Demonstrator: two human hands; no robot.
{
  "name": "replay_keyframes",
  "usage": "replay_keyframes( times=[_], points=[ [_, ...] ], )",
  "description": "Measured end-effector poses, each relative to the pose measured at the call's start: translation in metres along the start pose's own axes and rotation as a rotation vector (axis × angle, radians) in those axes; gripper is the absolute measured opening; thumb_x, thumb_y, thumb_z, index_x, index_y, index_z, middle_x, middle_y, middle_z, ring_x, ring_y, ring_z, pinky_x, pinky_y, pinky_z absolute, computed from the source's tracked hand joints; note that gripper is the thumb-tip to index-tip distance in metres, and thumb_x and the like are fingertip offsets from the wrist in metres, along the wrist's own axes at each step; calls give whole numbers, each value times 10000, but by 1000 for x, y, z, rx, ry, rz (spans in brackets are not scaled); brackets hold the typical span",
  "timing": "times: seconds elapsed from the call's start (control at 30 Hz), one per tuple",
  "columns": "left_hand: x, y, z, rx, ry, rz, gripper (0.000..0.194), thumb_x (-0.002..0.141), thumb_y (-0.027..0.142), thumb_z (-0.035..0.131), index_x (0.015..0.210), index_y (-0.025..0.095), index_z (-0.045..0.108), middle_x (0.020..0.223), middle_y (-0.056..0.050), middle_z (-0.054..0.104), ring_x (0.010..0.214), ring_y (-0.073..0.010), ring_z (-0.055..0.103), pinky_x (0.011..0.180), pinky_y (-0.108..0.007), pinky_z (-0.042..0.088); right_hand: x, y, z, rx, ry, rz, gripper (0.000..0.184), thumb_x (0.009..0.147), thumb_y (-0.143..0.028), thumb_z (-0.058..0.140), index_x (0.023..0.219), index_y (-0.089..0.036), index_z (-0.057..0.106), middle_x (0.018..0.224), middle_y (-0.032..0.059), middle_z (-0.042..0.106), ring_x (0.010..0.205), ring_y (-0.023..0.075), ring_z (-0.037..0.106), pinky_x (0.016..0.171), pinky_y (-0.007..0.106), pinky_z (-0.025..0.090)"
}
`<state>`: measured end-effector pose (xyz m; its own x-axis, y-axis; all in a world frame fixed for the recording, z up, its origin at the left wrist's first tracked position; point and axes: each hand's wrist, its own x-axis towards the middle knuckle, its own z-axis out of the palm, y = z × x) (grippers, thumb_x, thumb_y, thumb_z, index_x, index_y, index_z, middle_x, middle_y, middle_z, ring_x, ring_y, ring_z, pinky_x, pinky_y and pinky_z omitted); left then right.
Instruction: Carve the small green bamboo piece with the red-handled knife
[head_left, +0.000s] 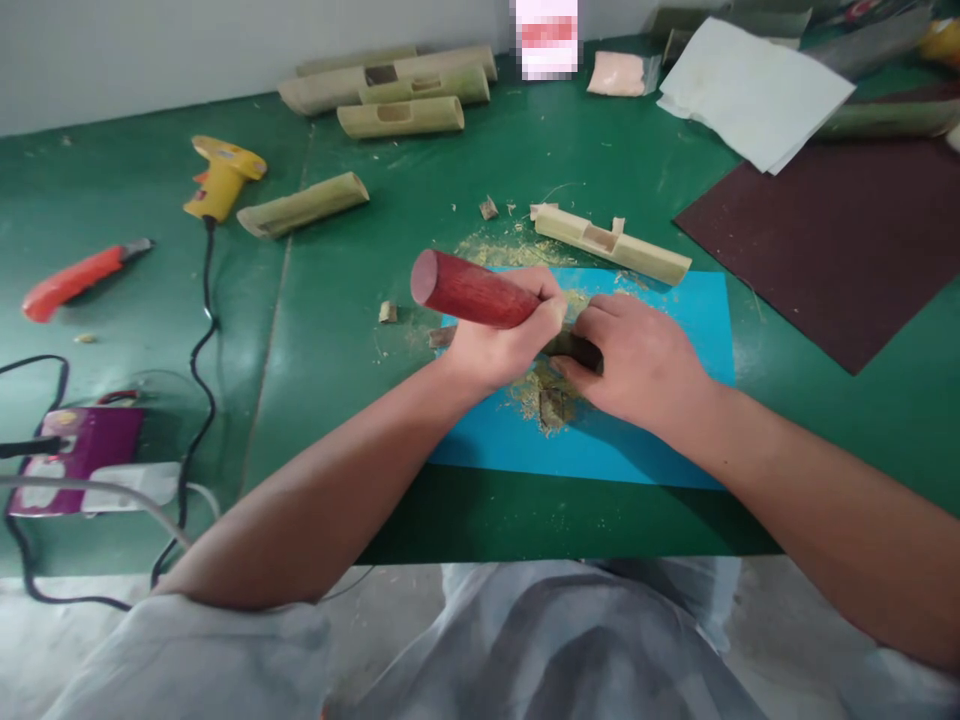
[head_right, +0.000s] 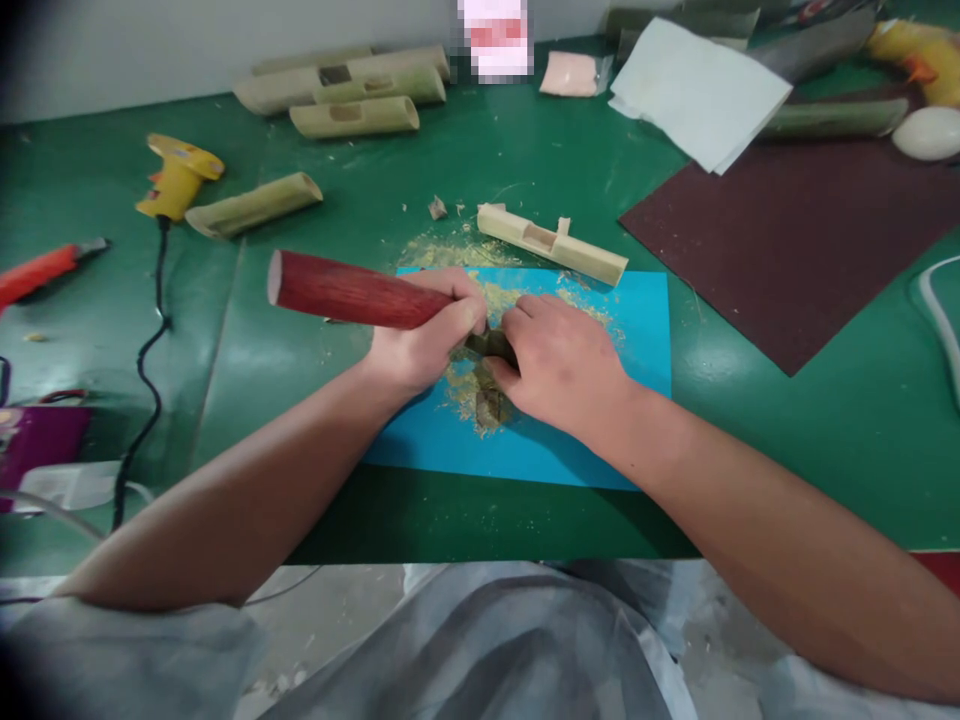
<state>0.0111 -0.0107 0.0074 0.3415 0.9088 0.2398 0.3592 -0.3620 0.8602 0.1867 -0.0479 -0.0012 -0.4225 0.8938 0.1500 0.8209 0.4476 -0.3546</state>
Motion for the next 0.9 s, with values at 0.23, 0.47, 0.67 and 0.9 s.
replay_keyframes(
  times=[0.23, 0.47, 0.67, 0.9],
  points=[
    [0, 0, 0, 30, 0, 24, 233, 825, 221, 544, 596, 198, 512, 610, 10, 529, 600, -117, 488, 619, -290, 462, 1, -2, -3, 11, -33, 15, 127, 917, -310, 657, 865, -194, 661, 922, 91, 693, 894, 235, 588, 726, 358, 364],
    [0, 2, 0, 17, -3, 3, 214, 799, 221, 534, 586, 200, 514, 596, 6, 532, 595, -120, 496, 629, -297, 471, 1, 1, -3, 45, -50, 40, 152, 911, -333, 651, 825, -209, 636, 897, 76, 683, 867, 232, 596, 701, 355, 355],
    [0, 2, 0, -19, 25, -37, 200, 774, 205, 543, 579, 202, 500, 556, 19, 466, 558, -107, 438, 584, -283, 423, -1, -4, -1, -18, -12, -8, 135, 918, -331, 649, 890, -199, 655, 944, 91, 697, 917, 245, 609, 730, 359, 380],
    [0, 2, 1, -23, 29, -59, 205, 768, 224, 557, 577, 211, 484, 560, 17, 463, 557, -112, 424, 573, -292, 409, -3, -4, 1, -32, 8, -12, 109, 901, -319, 686, 874, -238, 619, 932, 94, 701, 937, 282, 620, 726, 381, 419]
  ],
)
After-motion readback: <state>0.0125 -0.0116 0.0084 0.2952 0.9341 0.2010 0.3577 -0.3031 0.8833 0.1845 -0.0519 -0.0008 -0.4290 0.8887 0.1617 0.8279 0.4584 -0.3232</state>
